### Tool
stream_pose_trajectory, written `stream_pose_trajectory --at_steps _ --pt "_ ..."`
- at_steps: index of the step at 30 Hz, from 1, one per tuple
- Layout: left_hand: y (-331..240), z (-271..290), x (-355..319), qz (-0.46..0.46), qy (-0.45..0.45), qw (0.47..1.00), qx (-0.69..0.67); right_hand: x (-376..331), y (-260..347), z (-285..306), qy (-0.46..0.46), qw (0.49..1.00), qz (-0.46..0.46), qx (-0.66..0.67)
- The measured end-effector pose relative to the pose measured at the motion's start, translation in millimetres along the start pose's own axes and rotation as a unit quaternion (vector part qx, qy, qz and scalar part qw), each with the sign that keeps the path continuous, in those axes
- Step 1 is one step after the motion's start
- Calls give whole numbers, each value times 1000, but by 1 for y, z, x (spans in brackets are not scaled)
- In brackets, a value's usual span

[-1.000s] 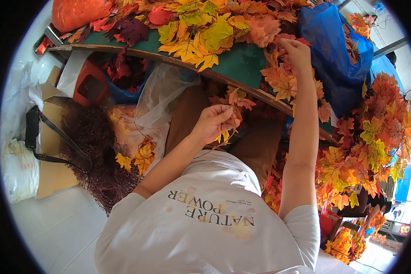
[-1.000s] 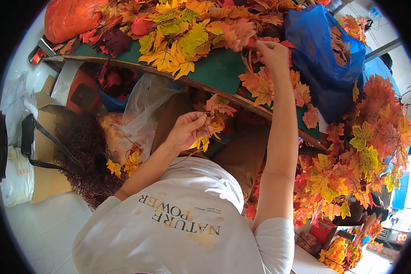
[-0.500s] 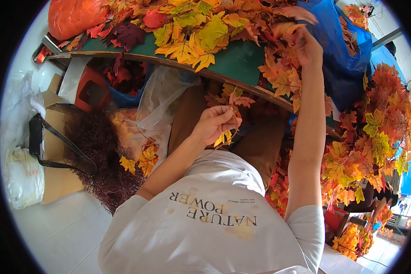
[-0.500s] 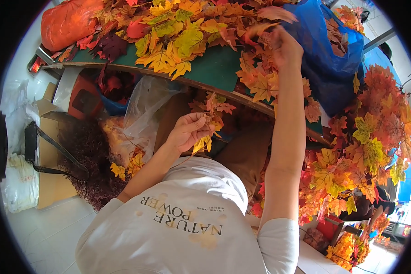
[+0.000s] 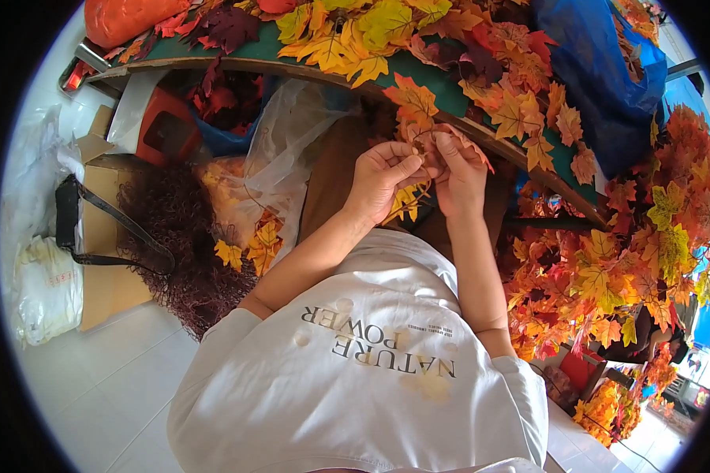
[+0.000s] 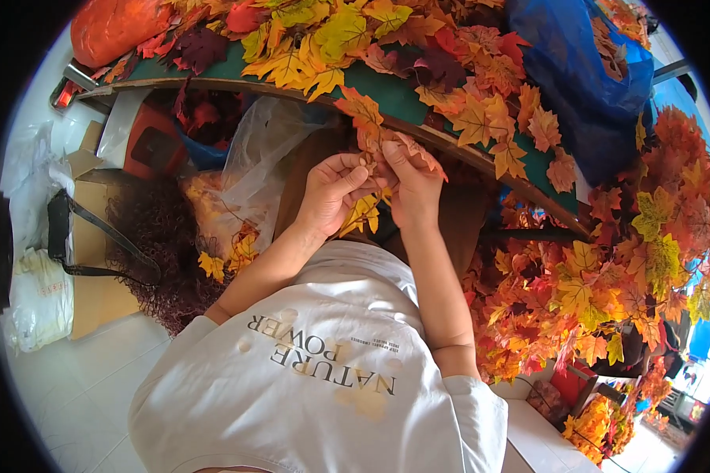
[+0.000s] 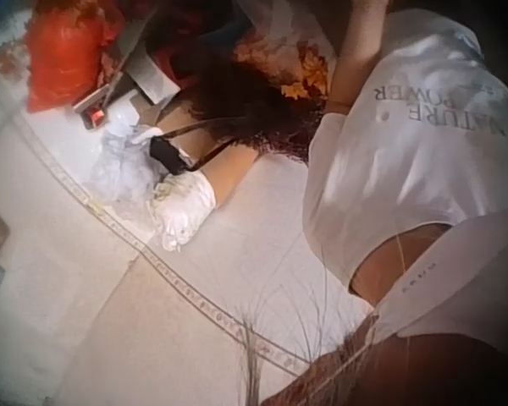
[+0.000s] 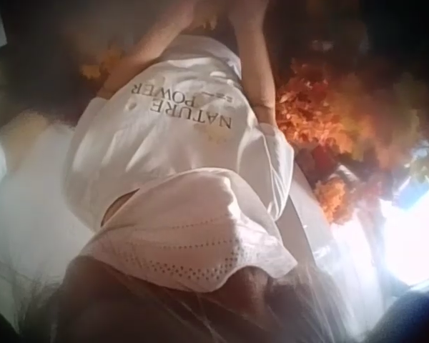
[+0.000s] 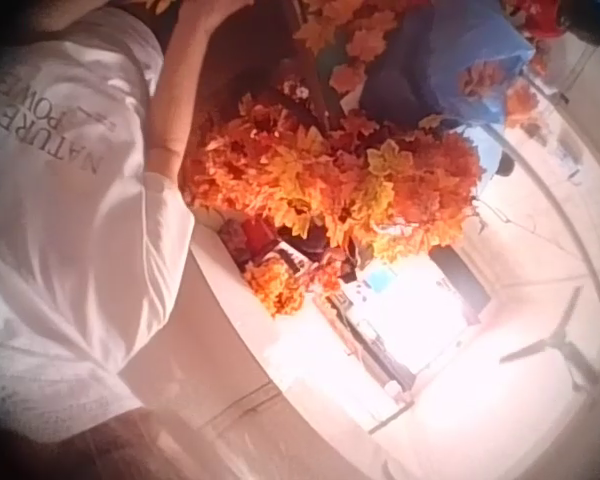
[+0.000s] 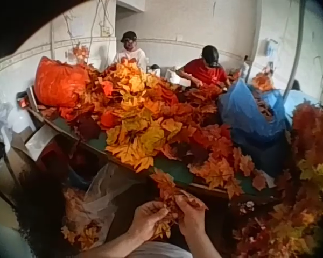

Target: Assembling artificial autumn leaf garlands by attaching leaves to a vine.

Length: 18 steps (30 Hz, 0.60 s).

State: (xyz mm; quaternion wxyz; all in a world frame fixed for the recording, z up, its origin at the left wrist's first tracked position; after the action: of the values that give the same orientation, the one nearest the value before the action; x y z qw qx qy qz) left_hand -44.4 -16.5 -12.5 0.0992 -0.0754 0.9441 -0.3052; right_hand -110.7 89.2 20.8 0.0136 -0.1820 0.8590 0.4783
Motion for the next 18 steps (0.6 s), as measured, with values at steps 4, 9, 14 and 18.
stream_pose_trajectory --at_steps 4,9,14,18 --pt "-1 -6 -2 -26 -19 999 5 -17 -10 -8 -60 994 19 86" --pt "-2 -9 -5 -32 -37 999 -1 -16 -20 1 -62 992 1 114" --pt "-1 -8 -5 -29 -39 999 2 -19 -22 1 -65 991 -9 118" --pt "-1 -8 -5 -33 -38 999 6 -16 -26 6 -46 993 -5 108"
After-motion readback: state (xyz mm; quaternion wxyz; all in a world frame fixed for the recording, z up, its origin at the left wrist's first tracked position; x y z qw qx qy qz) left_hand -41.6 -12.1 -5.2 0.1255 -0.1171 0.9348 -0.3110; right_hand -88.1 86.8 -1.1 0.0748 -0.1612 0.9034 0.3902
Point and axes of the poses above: each hand's wrist, its own x-axis towards the middle knuckle, its own z-axis out of the back of the hand, y = z × x, the point moved 3 cm from there along x, towards the middle knuckle, and after that the axes turned 5 degrees about -y, right-handed, at the moved point
